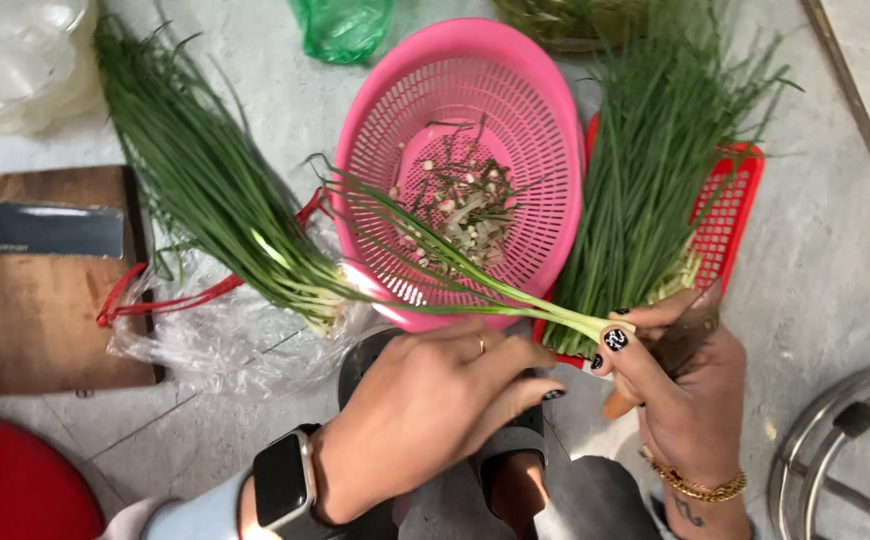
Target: The person sits on the floor and trims the white ends of green onions using a small knife. They hold the onions in their left hand and cut the ends with their right hand, placing the trimmed pieces into a pink basket and the cleaned onions into a red basket.
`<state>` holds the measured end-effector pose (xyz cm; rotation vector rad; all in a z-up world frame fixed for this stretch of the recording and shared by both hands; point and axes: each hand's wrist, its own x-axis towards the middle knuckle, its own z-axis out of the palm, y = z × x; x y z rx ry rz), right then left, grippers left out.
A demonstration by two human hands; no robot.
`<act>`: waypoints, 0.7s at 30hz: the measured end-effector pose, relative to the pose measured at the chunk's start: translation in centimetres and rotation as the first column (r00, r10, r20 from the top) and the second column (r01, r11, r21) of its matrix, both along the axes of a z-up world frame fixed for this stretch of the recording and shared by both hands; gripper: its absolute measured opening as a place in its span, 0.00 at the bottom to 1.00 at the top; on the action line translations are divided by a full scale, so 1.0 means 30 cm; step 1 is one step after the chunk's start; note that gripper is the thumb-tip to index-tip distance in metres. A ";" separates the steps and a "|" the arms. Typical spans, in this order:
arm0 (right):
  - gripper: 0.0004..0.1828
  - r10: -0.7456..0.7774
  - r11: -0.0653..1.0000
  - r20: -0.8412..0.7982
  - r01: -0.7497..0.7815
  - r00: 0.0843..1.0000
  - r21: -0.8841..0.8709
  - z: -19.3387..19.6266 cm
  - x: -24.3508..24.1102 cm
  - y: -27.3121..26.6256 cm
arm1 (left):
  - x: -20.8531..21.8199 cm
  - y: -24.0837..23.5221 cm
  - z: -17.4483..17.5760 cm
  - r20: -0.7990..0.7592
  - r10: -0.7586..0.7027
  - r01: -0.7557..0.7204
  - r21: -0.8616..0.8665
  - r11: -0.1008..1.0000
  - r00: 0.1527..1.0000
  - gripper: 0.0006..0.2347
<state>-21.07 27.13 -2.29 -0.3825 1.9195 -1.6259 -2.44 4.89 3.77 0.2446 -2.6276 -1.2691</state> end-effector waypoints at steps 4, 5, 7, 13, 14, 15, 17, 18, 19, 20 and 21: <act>0.09 0.093 0.979 -0.287 -0.034 0.954 0.202 0.076 -0.050 0.085 | -0.152 -0.017 -0.024 -0.174 -0.063 0.005 -0.317 0.948 0.983 0.11; 0.09 0.068 0.978 -0.240 -0.017 0.968 0.209 0.085 -0.062 0.109 | -0.204 -0.010 -0.065 -0.075 -0.144 0.110 -0.346 0.932 0.987 0.17; 0.09 0.015 0.976 -0.202 0.031 0.979 0.218 0.097 -0.079 0.151 | -0.294 0.015 -0.110 0.015 -0.251 0.239 -0.366 0.900 0.968 0.23; 0.07 -0.092 0.974 -0.281 0.145 0.955 0.173 0.034 -0.151 0.304 | -0.480 0.147 -0.147 0.481 -0.446 0.528 -0.043 0.848 0.755 0.08; 0.06 -0.140 0.980 -0.218 0.167 0.966 0.111 0.024 -0.158 0.324 | -0.498 0.164 -0.148 0.475 -0.466 0.535 -0.013 0.845 0.747 0.08; 0.05 -0.182 0.980 -0.152 0.192 0.971 0.049 0.016 -0.166 0.345 | -0.516 0.183 -0.148 0.471 -0.484 0.540 0.019 0.841 0.738 0.09; 0.05 -0.229 0.972 -0.091 0.233 0.969 0.040 0.004 -0.191 0.381 | -0.560 0.228 -0.181 0.458 -0.519 0.565 0.043 0.824 0.722 0.08; 0.07 -0.249 0.968 -0.026 0.250 0.968 0.026 -0.002 -0.199 0.399 | -0.576 0.250 -0.198 0.450 -0.533 0.569 0.065 0.820 0.717 0.08; 0.07 -0.267 0.963 -0.023 0.267 0.963 0.027 -0.018 -0.208 0.426 | -0.601 0.270 -0.202 0.452 -0.545 0.583 0.066 0.810 0.706 0.08; 0.20 -0.234 0.963 0.131 0.248 0.963 -0.104 -0.033 -0.214 0.452 | -0.624 0.289 -0.206 0.496 -0.537 0.538 0.156 0.828 0.682 0.07; 0.34 -0.175 0.940 0.275 0.243 0.946 -0.238 -0.050 -0.223 0.474 | -0.648 0.305 -0.210 0.539 -0.528 0.482 0.239 0.843 0.656 0.08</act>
